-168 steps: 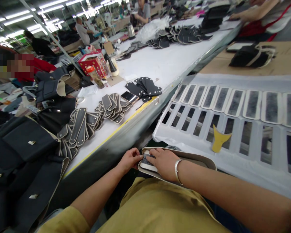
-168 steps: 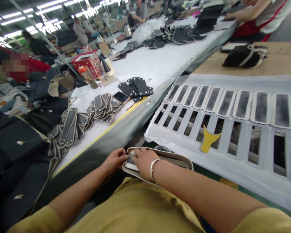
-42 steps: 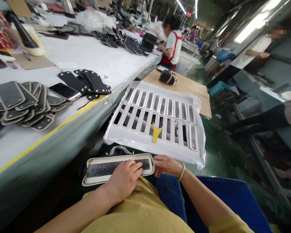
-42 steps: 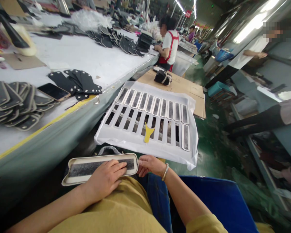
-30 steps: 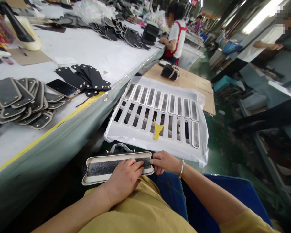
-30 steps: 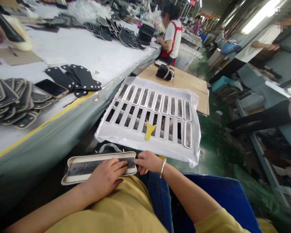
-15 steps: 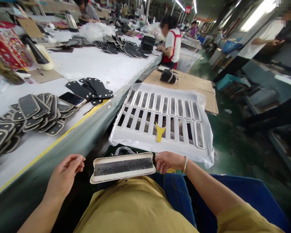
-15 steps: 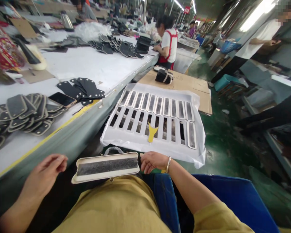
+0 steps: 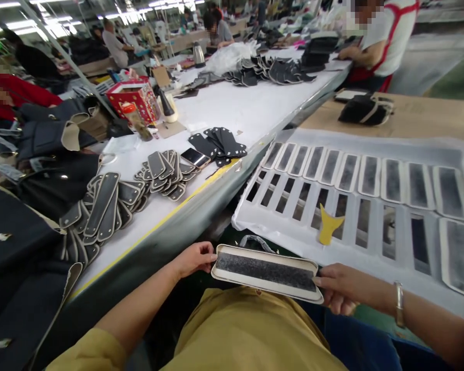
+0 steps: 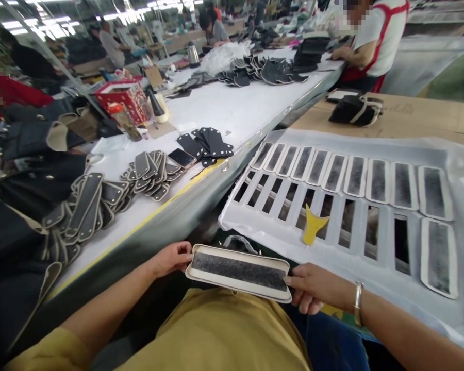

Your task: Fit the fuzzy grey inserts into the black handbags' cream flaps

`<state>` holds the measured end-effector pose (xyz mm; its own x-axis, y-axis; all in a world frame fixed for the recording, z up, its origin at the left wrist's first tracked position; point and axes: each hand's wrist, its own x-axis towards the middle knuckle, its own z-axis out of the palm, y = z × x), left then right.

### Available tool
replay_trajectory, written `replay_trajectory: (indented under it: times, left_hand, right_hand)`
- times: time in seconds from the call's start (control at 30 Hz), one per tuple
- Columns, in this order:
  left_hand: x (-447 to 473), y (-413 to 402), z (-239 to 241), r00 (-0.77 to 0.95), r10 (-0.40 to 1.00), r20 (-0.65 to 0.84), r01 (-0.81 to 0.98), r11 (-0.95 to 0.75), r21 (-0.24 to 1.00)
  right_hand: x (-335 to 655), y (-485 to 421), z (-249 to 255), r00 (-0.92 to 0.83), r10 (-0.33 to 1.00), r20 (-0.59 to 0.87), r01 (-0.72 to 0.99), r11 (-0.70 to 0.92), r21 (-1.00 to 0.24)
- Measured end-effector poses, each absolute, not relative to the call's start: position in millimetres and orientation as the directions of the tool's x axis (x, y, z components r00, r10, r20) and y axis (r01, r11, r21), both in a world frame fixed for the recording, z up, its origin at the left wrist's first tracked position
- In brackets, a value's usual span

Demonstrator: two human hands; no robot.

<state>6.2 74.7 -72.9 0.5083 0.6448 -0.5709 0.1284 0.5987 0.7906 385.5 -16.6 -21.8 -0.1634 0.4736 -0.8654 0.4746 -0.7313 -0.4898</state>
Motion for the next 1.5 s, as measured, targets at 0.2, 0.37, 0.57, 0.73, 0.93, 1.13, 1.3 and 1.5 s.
replay_trajectory:
  times: [0.2,0.37,0.57,0.73,0.93,1.13,1.3,1.5]
  left_hand:
    - [15.3,84.4,-51.1,0.542,0.573,-0.615,0.403,0.465,0.788]
    - [20.9,83.3,-45.4,0.528,0.605,-0.596,0.448,0.399,0.8]
    - [14.0,82.9,-61.4,0.589,0.563,-0.58,0.434,0.386,0.814]
    - [17.8,94.0,-49.5,0.587,0.745,-0.319,0.585,-0.117,0.803]
    - [94.8,90.8,-19.3,0.872,0.486,-0.056,0.406,-0.655,0.638]
    - [171.4,83.2,-15.7,0.952,0.272,-0.138,0.296,-0.715,0.633]
    - [180.1,84.6,-21.9,0.945,0.274,-0.177,0.319,-0.673,0.667]
    - [180.1,83.6,-19.9,0.95,0.222,-0.219,0.312,-0.718,0.623]
  right_hand:
    - [385.7,-4.2,-23.5,-0.184,0.34,-0.922,0.525,-0.759,-0.385]
    - [389.4,-4.7,-27.4,-0.204,0.395,-0.896,0.483,-0.755,-0.443]
    - [396.1,-21.0,-39.9,-0.207,0.542,-0.814,0.344,-0.739,-0.579]
    - [400.5,-22.4,-31.8,-0.161,0.768,-0.62,0.507,-0.475,-0.719]
    - [385.2,-11.5,-4.5,-0.247,0.956,-0.159,0.812,0.115,-0.572]
    - [376.5,-10.5,-5.2,-0.359,0.912,-0.197,0.9,0.283,-0.331]
    - [376.7,-13.8,-4.2,-0.358,0.908,-0.219,0.915,0.294,-0.277]
    - [374.7,-13.3,-1.7,-0.399,0.881,-0.255,0.912,0.351,-0.212]
